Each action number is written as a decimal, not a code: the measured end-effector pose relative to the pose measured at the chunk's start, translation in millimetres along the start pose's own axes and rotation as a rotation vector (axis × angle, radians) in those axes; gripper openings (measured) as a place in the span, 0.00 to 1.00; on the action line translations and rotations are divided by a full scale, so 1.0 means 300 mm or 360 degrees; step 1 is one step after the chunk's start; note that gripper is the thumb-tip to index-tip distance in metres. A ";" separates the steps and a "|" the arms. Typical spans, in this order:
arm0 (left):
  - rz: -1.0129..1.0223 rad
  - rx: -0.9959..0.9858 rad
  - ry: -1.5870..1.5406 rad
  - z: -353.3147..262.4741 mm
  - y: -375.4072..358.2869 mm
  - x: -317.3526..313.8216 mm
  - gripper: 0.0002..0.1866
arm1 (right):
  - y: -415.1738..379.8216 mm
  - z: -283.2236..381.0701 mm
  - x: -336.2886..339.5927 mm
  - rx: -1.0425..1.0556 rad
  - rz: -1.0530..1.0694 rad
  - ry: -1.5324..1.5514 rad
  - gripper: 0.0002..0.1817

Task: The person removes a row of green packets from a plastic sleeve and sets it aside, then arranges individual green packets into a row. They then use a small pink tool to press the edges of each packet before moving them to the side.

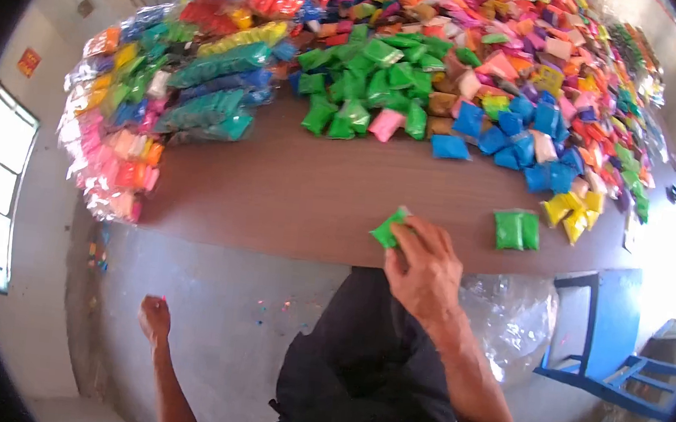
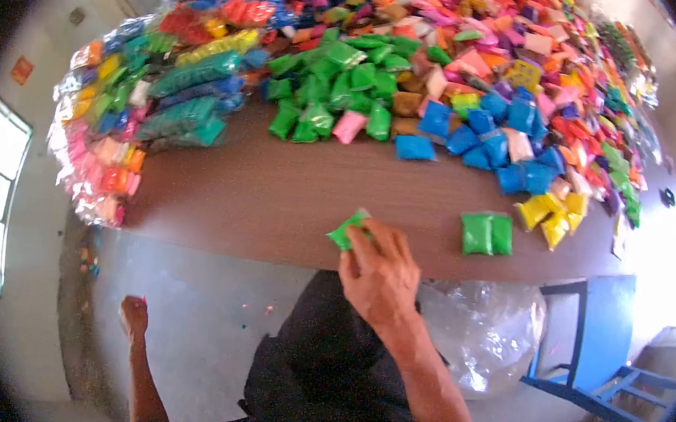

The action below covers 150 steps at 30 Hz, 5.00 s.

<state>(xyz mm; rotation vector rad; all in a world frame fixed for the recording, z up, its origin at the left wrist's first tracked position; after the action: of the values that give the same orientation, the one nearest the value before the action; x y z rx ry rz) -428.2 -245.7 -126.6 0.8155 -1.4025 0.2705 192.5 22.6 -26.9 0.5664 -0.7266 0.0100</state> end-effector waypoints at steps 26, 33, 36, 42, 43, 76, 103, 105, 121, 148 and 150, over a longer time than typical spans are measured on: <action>-0.0022 -0.0577 -0.1419 -1.387 -0.021 0.300 0.03 | -0.017 -0.231 0.359 0.0049 0.0358 -0.0850 0.24; 0.0063 -0.0570 -0.1500 -1.449 0.018 0.219 0.04 | 0.003 -0.172 0.365 0.0046 0.0321 -0.0925 0.25; 0.0013 -0.0594 -0.1490 -1.472 0.037 0.173 0.03 | 0.057 -0.120 0.359 0.0086 0.0244 -0.0815 0.24; -0.0063 -0.0569 -0.1473 -1.499 0.034 0.159 0.03 | 0.266 -0.102 0.177 0.0077 0.0028 -0.0362 0.18; -0.0073 -0.0587 -0.1449 -1.499 0.033 0.165 0.04 | 0.299 -0.111 0.138 0.0017 0.0012 -0.0377 0.18; -0.0178 -0.0635 -0.1355 -1.499 0.025 0.172 0.05 | 0.146 0.022 0.045 -0.0163 0.0395 -0.0120 0.18; 0.0244 -0.0920 -0.1457 -1.567 -0.146 0.306 0.07 | 0.043 0.056 -0.053 0.0224 0.0473 -0.0249 0.18; 0.0265 -0.0992 -0.1434 -1.576 -0.181 0.294 0.09 | 0.040 0.045 -0.054 0.0182 0.0485 -0.0209 0.17; 0.0387 -0.1127 -0.1223 -1.690 -0.163 0.284 0.01 | 0.037 0.026 -0.031 0.0253 0.0335 -0.0163 0.10; 0.0459 -0.1124 -0.1056 -1.801 -0.027 0.252 0.05 | 0.022 0.011 -0.042 0.0206 0.0247 -0.0094 0.10; 0.0457 -0.1185 -0.1132 -1.787 -0.070 0.277 0.04 | 0.019 0.011 -0.048 0.0188 0.0229 -0.0101 0.09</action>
<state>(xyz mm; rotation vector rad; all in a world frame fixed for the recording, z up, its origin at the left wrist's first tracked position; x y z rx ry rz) 9.4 61.1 -31.8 0.0645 -2.0941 -0.3600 178.4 28.4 -31.2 0.6284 -0.8312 0.1699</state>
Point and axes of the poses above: each hand's wrist, its own y-axis towards the middle knuckle, its own x-axis out of the back of the hand, z = x × y, the point moved 5 cm from there along y, towards the middle knuckle, and after that the axes turned 6 degrees about y, right-handed, at the moved point
